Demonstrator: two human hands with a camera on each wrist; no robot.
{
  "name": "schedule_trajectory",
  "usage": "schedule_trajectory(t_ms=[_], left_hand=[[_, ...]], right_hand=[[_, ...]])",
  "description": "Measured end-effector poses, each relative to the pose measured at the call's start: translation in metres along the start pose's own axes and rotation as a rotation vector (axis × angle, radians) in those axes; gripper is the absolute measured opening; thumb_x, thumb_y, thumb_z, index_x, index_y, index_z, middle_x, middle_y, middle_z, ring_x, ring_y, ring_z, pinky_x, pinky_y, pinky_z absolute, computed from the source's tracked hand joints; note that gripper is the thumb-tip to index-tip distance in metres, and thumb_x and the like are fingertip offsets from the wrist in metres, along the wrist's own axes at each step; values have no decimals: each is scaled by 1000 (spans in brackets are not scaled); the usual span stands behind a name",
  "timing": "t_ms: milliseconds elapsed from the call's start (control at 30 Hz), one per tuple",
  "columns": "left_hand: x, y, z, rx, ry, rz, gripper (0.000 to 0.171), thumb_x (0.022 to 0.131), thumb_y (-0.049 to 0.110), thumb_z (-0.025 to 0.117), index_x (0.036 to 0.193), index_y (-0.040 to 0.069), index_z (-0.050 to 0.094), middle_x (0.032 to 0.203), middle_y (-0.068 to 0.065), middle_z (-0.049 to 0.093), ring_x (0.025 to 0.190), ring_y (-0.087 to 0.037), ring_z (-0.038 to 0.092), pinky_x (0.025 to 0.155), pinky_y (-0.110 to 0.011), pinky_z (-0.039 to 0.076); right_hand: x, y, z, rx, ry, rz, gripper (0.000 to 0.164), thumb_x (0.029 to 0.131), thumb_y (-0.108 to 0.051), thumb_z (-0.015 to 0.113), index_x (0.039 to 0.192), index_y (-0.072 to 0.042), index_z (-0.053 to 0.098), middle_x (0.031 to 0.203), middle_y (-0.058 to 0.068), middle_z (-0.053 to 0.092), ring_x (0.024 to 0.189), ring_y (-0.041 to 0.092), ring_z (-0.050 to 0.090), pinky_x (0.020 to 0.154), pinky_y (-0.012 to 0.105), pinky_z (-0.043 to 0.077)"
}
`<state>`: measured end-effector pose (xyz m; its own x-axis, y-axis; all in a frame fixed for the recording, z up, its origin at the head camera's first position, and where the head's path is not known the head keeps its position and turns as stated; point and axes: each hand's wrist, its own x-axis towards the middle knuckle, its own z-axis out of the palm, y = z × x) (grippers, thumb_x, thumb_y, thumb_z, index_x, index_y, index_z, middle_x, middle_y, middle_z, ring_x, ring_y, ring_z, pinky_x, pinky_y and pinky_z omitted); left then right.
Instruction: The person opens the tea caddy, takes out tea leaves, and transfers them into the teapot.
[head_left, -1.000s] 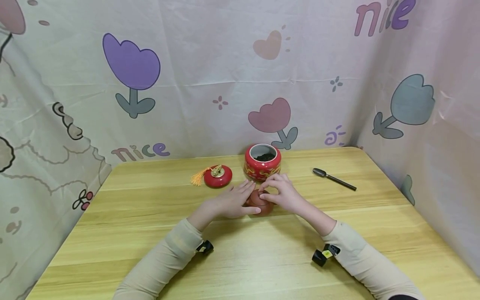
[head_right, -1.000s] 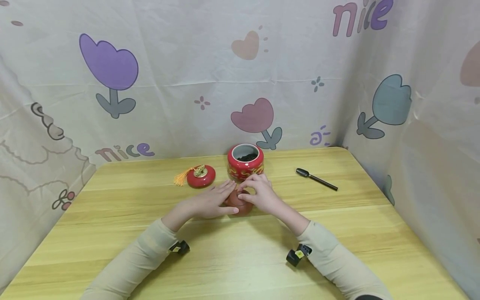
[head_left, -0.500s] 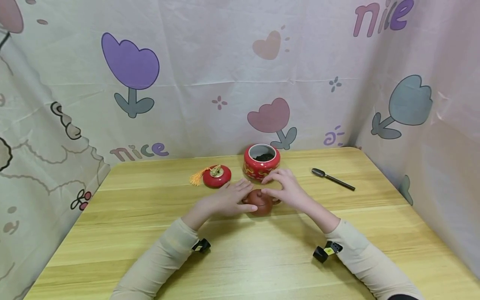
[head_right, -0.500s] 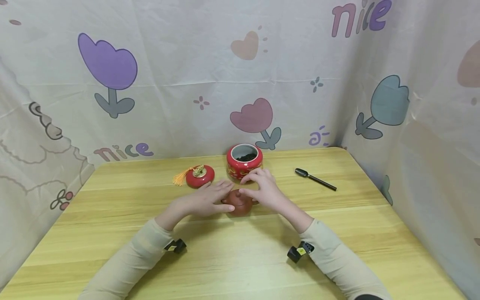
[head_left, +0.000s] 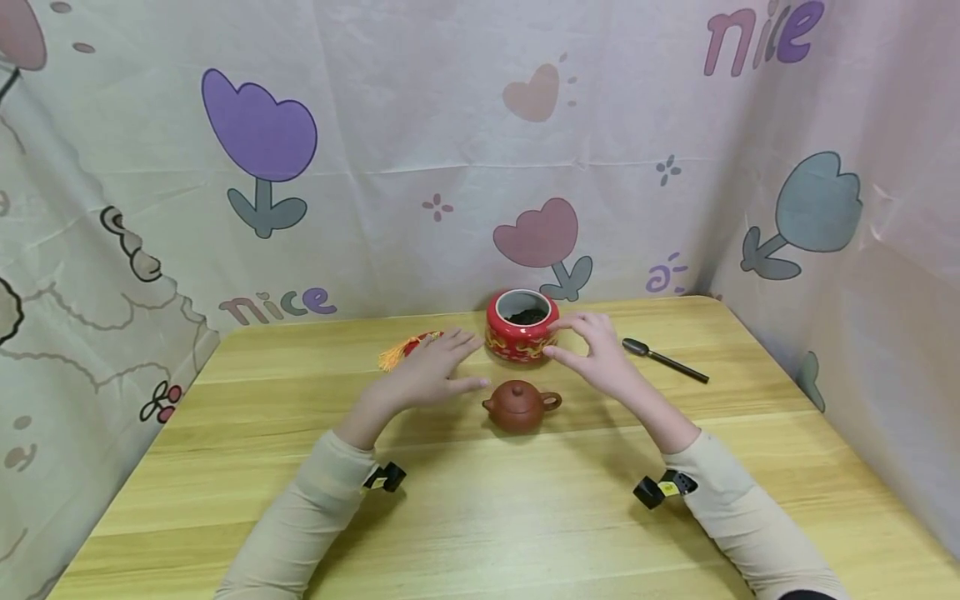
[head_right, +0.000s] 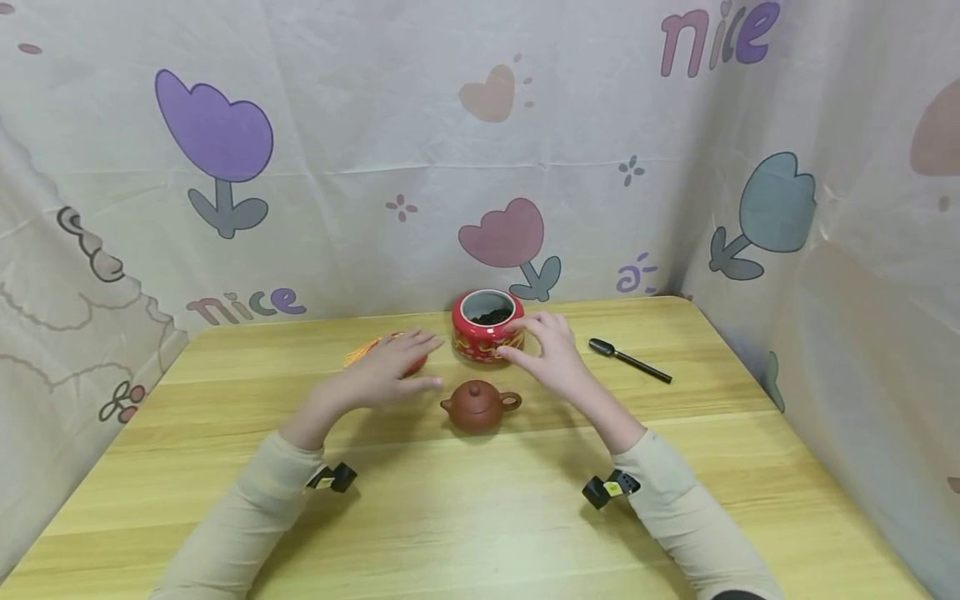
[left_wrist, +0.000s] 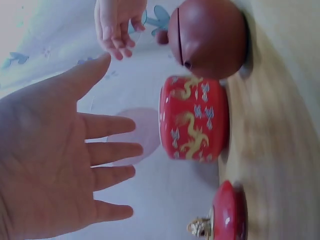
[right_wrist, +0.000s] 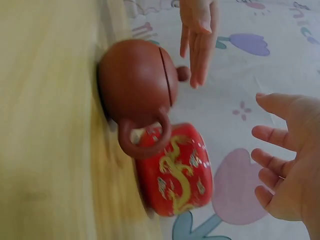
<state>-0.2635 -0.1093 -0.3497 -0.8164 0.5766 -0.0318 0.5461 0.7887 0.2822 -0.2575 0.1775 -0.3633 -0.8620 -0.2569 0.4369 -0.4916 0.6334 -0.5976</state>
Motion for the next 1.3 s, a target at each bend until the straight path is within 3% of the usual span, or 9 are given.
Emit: schedule_trajectory(t_ms=[267, 467, 700, 1000, 1300], left_hand=[[7, -20, -8, 2, 180, -33, 69, 92, 55, 57, 147, 15, 45, 154, -9, 42, 144, -32, 36, 118, -59, 23], [15, -39, -5, 47, 303, -58, 58, 93, 46, 61, 139, 10, 55, 142, -11, 56, 133, -33, 49, 113, -55, 33], [24, -55, 2, 102, 418, -99, 45, 91, 41, 66, 123, 10, 66, 125, -13, 66, 120, -34, 57, 104, -53, 42], [36, -70, 13, 159, 388, -201, 40, 92, 46, 62, 110, 11, 70, 118, -8, 66, 112, -31, 55, 95, -51, 42], [42, -78, 18, 193, 304, -307, 37, 89, 48, 64, 100, 13, 69, 111, -9, 63, 108, -31, 52, 92, -50, 40]], right_hand=[[5, 12, -8, -38, 23, 51, 52, 87, -28, 73, 131, -6, 58, 138, 18, 52, 130, 37, 36, 106, 59, 30], [8, 19, -7, -76, 17, 87, 63, 86, -32, 73, 138, -6, 51, 143, 20, 46, 135, 39, 31, 110, 60, 25], [21, 36, 2, -207, -17, 80, 69, 87, -39, 70, 142, -6, 46, 146, 23, 44, 137, 42, 32, 113, 61, 23], [43, 51, 8, -323, -74, 123, 79, 90, -52, 62, 149, -5, 36, 153, 20, 35, 145, 40, 24, 115, 64, 19], [62, 54, 14, -379, -243, 167, 97, 87, -70, 51, 155, -8, 22, 162, 15, 21, 153, 35, 7, 115, 68, 14]])
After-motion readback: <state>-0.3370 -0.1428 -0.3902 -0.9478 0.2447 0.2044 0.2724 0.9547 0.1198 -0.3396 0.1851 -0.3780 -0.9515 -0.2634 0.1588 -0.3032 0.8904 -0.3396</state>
